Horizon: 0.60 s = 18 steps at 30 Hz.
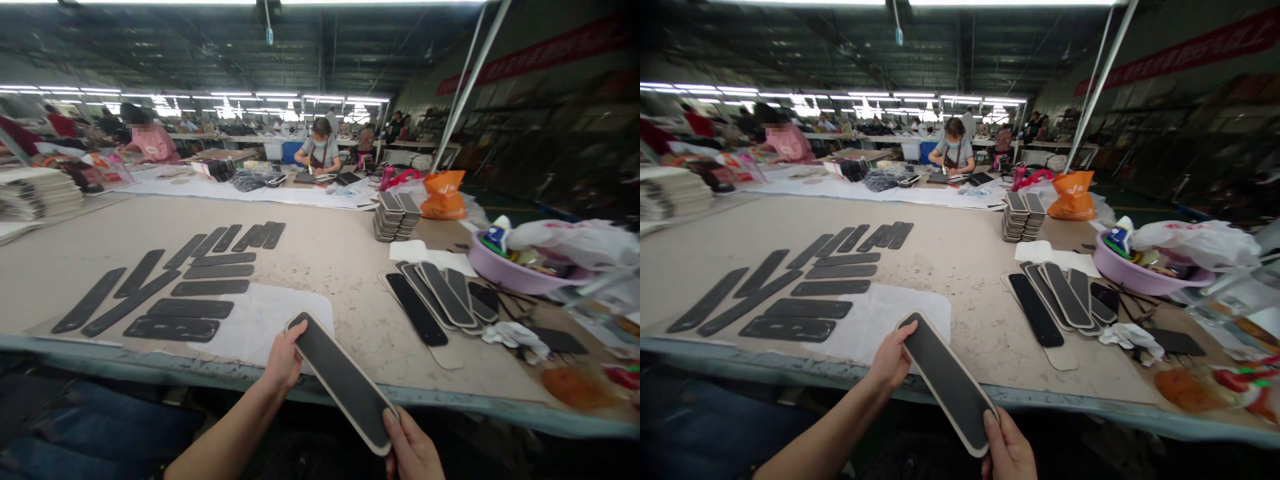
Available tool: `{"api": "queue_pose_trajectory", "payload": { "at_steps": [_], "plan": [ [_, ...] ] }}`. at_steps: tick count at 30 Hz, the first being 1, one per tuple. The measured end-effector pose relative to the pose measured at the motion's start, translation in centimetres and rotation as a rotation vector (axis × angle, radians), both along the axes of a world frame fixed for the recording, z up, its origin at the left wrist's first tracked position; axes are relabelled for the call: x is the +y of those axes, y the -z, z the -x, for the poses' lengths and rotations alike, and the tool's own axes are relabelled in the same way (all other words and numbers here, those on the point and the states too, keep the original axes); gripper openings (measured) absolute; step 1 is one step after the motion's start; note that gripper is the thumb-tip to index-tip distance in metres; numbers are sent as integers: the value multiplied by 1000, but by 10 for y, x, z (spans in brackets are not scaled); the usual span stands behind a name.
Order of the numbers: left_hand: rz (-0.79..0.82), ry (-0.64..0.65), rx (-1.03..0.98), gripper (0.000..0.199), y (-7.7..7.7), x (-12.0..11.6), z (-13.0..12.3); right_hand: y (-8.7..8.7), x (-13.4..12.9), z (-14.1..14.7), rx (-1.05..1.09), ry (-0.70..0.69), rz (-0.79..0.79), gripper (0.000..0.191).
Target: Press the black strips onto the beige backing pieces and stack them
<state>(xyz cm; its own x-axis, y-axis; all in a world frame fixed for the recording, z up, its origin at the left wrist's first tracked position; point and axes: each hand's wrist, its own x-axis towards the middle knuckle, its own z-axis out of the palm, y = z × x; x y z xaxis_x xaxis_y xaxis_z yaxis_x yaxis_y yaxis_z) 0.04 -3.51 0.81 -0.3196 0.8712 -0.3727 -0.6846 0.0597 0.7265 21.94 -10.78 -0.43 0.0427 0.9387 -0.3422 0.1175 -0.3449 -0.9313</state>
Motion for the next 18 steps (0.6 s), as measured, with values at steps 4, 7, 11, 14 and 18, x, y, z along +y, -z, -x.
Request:
{"api": "queue_pose_trajectory", "payload": {
  "at_steps": [4,7,11,14,18],
  "plan": [
    [-16,49,144,32,2,6,11,9,15,-11,-46,88,-52,53],
    [15,68,317,42,7,10,22,4,41,-32,-107,163,-132,51],
    [38,160,588,50,27,9,26,-16,97,-70,-220,199,-259,43],
    [5,268,834,46,39,4,21,-28,147,-99,-346,310,-321,45],
    [-73,369,1176,36,45,2,18,-34,203,-138,-419,429,-348,48]
  ]
}}
